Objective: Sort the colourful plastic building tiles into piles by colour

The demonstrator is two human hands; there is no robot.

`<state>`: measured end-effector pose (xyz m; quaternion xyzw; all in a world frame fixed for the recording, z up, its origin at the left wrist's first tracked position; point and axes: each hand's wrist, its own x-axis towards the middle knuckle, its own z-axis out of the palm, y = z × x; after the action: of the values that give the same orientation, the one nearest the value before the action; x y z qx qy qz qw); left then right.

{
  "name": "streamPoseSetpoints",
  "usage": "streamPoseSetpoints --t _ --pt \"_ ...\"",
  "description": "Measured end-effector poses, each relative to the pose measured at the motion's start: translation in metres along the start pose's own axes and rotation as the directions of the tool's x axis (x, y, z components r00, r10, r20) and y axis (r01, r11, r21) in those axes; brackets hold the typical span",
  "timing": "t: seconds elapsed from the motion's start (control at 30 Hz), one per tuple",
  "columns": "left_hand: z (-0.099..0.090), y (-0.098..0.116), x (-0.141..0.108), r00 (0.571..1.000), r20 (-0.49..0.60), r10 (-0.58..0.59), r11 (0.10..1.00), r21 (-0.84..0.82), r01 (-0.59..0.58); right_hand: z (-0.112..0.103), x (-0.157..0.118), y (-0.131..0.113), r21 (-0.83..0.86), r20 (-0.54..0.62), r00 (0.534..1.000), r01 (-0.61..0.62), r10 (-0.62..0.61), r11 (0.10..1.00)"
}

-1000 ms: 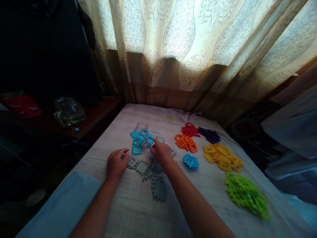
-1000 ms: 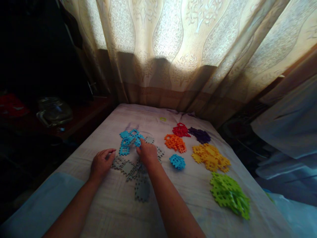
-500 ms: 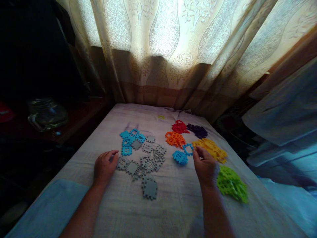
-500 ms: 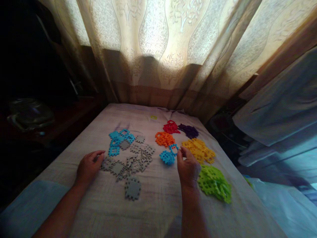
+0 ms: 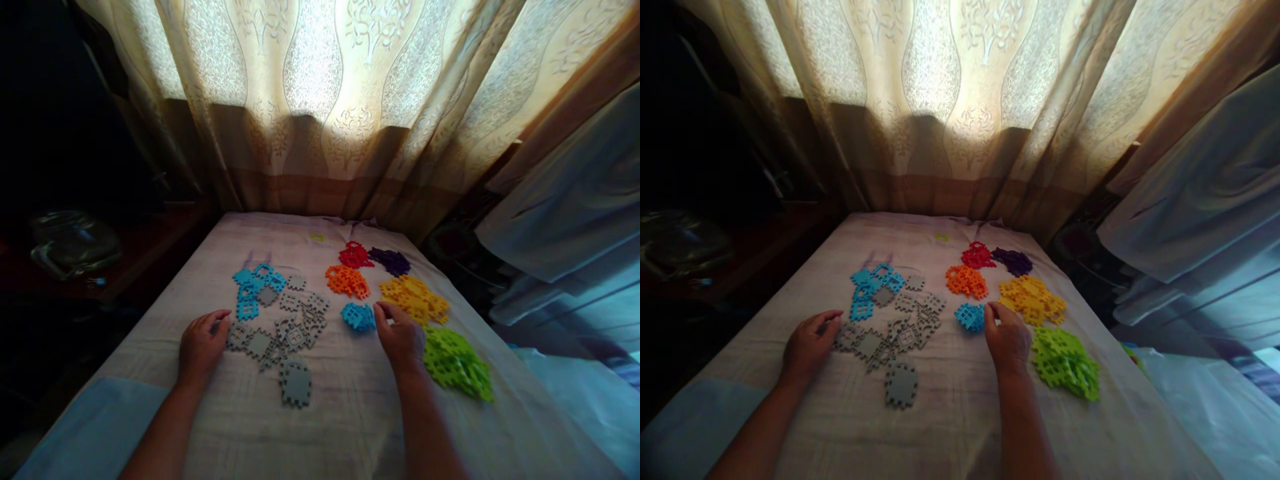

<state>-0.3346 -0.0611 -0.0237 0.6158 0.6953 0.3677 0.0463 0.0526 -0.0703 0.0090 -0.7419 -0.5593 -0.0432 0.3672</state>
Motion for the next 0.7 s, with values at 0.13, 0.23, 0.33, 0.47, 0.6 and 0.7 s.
streamPoseSetpoints --t 0.13,0.23,0.33,0.47,0.6,0.7 --pt "0.000 0.001 -0.001 1.000 -0.009 0.006 1.000 -0.019 -0.006 0.008 -0.002 -0.029 0.050 -0.013 0.993 0.116 -0.116 0.992" --pt "0.000 0.001 -0.001 1.000 -0.018 0.008 1.000 -0.025 -0.009 0.028 -0.008 -0.064 0.146 0.115 0.955 0.257 -0.274 0.955" --pt "0.001 0.001 -0.001 1.000 -0.018 0.000 1.000 -0.024 -0.001 0.058 -0.013 -0.105 0.209 0.294 0.862 0.363 -0.412 0.908" --pt "-0.001 0.002 -0.002 1.000 -0.006 -0.003 1.000 -0.025 0.003 0.098 -0.011 -0.151 0.221 0.463 0.691 0.516 -0.555 0.827" --pt "-0.002 0.003 -0.001 1.000 0.009 -0.002 1.000 -0.030 0.003 0.115 -0.005 -0.169 0.208 0.559 0.565 0.613 -0.606 0.763" --pt "-0.001 0.002 -0.001 1.000 0.012 -0.006 0.999 -0.041 0.006 0.113 -0.010 -0.164 0.244 0.557 0.525 0.638 -0.644 0.731"
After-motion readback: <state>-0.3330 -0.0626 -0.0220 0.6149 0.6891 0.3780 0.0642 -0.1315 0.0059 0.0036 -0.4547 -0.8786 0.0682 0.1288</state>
